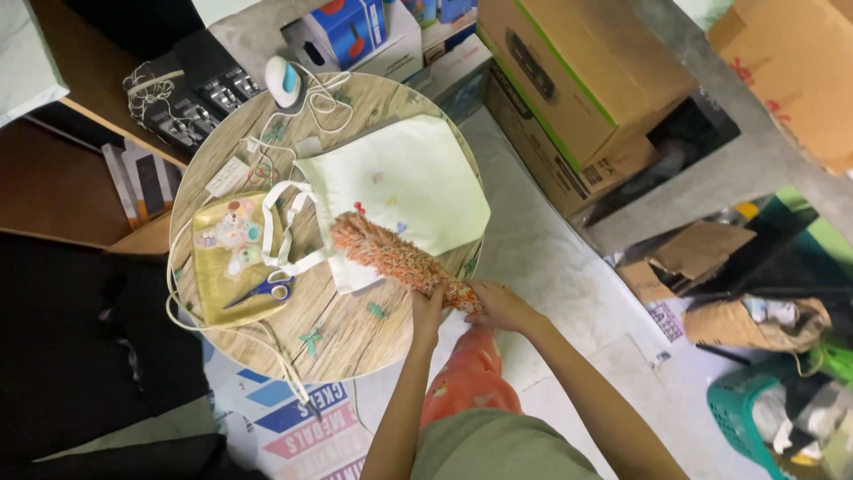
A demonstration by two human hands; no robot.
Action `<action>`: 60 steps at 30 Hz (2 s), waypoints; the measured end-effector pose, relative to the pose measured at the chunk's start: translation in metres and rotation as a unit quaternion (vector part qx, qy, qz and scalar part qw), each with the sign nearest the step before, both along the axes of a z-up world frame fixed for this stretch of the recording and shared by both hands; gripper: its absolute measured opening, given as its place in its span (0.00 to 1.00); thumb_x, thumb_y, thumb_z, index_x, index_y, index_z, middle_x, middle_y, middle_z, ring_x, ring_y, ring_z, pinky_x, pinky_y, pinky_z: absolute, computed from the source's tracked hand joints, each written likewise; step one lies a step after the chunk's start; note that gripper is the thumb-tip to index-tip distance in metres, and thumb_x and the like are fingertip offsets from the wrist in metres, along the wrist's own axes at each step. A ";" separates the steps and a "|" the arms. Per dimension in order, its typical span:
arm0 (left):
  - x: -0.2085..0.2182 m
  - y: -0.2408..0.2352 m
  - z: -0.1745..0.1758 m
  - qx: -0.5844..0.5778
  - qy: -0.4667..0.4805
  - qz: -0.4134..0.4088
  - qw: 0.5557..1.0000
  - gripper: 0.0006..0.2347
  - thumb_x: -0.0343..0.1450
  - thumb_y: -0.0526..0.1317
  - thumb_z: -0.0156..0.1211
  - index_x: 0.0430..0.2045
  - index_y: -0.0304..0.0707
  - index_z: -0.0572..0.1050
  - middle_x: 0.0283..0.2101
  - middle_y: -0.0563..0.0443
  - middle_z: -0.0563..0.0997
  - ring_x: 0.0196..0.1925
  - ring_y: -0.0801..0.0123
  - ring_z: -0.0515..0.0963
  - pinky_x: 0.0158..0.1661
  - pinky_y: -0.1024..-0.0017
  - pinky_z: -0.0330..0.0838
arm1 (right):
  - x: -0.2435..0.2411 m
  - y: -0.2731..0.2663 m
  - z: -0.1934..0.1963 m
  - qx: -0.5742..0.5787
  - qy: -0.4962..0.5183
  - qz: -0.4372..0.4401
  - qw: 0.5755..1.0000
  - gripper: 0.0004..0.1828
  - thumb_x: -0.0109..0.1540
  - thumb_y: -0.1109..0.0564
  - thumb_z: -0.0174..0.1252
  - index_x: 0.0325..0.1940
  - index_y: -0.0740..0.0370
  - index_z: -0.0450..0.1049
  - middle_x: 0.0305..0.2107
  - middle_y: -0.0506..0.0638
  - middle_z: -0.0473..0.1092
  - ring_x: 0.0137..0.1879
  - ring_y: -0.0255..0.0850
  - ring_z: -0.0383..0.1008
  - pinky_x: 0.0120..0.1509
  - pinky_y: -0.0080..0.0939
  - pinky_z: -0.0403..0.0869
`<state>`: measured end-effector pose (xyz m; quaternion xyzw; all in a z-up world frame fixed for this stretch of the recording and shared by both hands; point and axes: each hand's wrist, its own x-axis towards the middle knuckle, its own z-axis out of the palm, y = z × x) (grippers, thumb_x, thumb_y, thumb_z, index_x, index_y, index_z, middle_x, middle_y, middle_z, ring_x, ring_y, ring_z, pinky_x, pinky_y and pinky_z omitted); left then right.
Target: The person organizes craft supplies on a cluttered desk. They handle a dust mop, a pile of cream ribbons, and a roll of twine, placing items into a plastic storage bin. The person also picks up and examines small hardware pieces and a black cloth before returning them to the workspace.
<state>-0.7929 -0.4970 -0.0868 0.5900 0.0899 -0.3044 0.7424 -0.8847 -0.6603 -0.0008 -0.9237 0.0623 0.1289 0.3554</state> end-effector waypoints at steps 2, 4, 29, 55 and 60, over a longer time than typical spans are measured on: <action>0.017 -0.029 -0.020 0.010 -0.064 0.000 0.998 0.20 0.72 0.39 0.64 0.55 0.29 0.67 0.50 0.43 0.80 0.47 0.66 0.81 0.43 0.70 0.79 | 0.025 -0.024 0.004 0.049 -0.010 -0.016 0.999 0.43 0.55 0.49 0.71 0.69 0.58 0.60 0.60 0.58 0.67 0.65 0.54 0.67 0.64 0.55 0.68; 0.040 -0.064 -0.025 0.017 -0.129 -0.005 0.991 0.20 0.72 0.38 0.65 0.56 0.27 0.67 0.51 0.41 0.80 0.49 0.66 0.81 0.46 0.71 0.78 | 0.050 -0.052 0.005 0.095 -0.020 -0.036 0.995 0.43 0.56 0.48 0.70 0.70 0.59 0.58 0.59 0.60 0.67 0.63 0.56 0.70 0.64 0.50 0.71; 0.335 -0.596 0.061 -0.090 -0.297 -0.191 0.931 0.31 0.72 0.38 0.63 0.69 0.30 0.53 0.52 0.39 0.78 0.47 0.65 0.82 0.45 0.69 0.80 | 0.312 -0.529 0.084 0.068 -0.261 -0.311 0.912 0.30 0.61 0.60 0.60 0.67 0.67 0.64 0.46 0.65 0.73 0.43 0.53 0.77 0.46 0.50 0.76; 0.560 -0.788 0.101 -0.006 -0.282 -0.345 0.895 0.20 0.76 0.37 0.53 0.65 0.30 0.67 0.44 0.32 0.82 0.43 0.55 0.82 0.45 0.66 0.78 | 0.551 -0.689 0.073 -0.151 -0.334 -0.323 0.873 0.35 0.55 0.69 0.60 0.68 0.63 0.66 0.64 0.62 0.63 0.68 0.60 0.64 0.73 0.58 0.62; 0.703 -0.713 0.100 0.041 -0.363 -0.249 0.897 0.20 0.75 0.36 0.55 0.61 0.29 0.63 0.52 0.38 0.79 0.52 0.56 0.82 0.50 0.64 0.77 | 0.689 -0.641 0.077 -0.010 -0.371 -0.185 0.910 0.35 0.54 0.71 0.58 0.67 0.66 0.63 0.64 0.66 0.61 0.69 0.63 0.62 0.71 0.53 0.66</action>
